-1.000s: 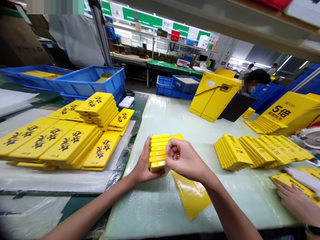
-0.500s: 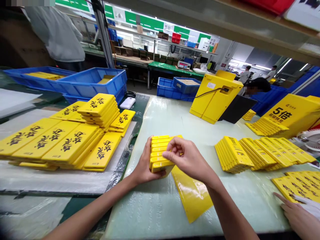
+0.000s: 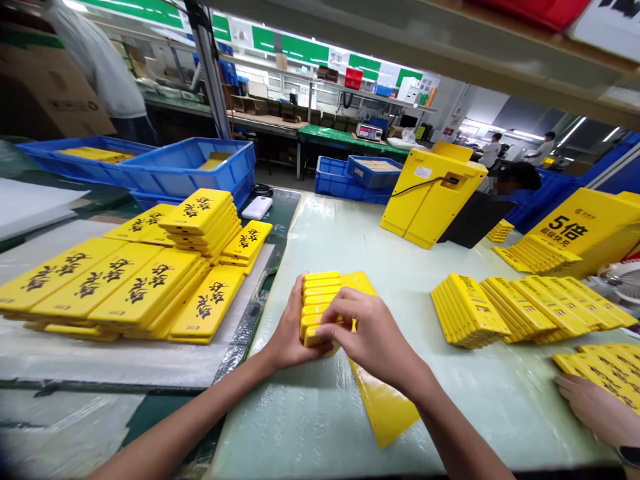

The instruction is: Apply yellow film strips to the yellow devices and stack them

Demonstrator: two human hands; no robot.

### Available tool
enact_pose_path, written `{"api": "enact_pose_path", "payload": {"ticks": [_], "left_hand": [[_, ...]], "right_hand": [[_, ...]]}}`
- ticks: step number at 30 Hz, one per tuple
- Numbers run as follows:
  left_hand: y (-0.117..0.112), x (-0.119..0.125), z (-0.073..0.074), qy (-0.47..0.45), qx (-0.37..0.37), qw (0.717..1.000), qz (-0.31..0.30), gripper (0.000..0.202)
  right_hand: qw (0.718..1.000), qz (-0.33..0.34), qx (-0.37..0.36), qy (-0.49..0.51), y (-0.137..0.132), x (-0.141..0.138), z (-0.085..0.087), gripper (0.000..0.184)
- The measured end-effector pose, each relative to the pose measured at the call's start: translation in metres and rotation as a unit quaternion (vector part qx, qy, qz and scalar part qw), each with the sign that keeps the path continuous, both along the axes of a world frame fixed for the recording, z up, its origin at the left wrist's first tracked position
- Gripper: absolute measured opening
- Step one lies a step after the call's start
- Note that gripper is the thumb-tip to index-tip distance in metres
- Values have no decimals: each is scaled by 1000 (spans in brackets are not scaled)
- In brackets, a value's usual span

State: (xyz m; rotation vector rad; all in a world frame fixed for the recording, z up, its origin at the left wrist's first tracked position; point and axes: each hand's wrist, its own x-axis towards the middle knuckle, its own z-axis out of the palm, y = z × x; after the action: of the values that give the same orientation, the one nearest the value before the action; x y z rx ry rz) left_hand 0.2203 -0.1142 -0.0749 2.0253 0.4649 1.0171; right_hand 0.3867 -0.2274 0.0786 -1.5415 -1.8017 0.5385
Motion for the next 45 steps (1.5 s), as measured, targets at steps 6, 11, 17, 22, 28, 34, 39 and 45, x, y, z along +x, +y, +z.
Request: {"api": "enact_pose_path", "payload": {"ticks": [6,11,17,22,28,34,39,45], "left_hand": [[-1,0,1,-1,-10,1000,1,143],[-1,-1,2,-2,-16,1000,3,141],[-1,-1,1,8,-6,1000,4,144],[-1,-1,1,2,-11,1000,2,143],[-2,0,2,7,-14,1000,9,144],[-2,0,3,-1,-17,1000,5,143],[-3,0,5,10,-26,1000,8,145],[-1,0,2,6,-17,1000,6,144]], "right_hand": [[987,-139,80,15,4,0,-2,15],[1000,-15,11,18,12,-14,-6,10],[983,-150,42,-100,15,7,-4,18],[999,-49,16,18,11,-4,-3,10],[992,-63,17,-109,15,-10,-9,19],[995,-93,31,-18,13,-2,-1,14],[997,-68,-2,-39,11,-8,-7,14],[987,-142,64,-32,16,0,-3,13]]}}
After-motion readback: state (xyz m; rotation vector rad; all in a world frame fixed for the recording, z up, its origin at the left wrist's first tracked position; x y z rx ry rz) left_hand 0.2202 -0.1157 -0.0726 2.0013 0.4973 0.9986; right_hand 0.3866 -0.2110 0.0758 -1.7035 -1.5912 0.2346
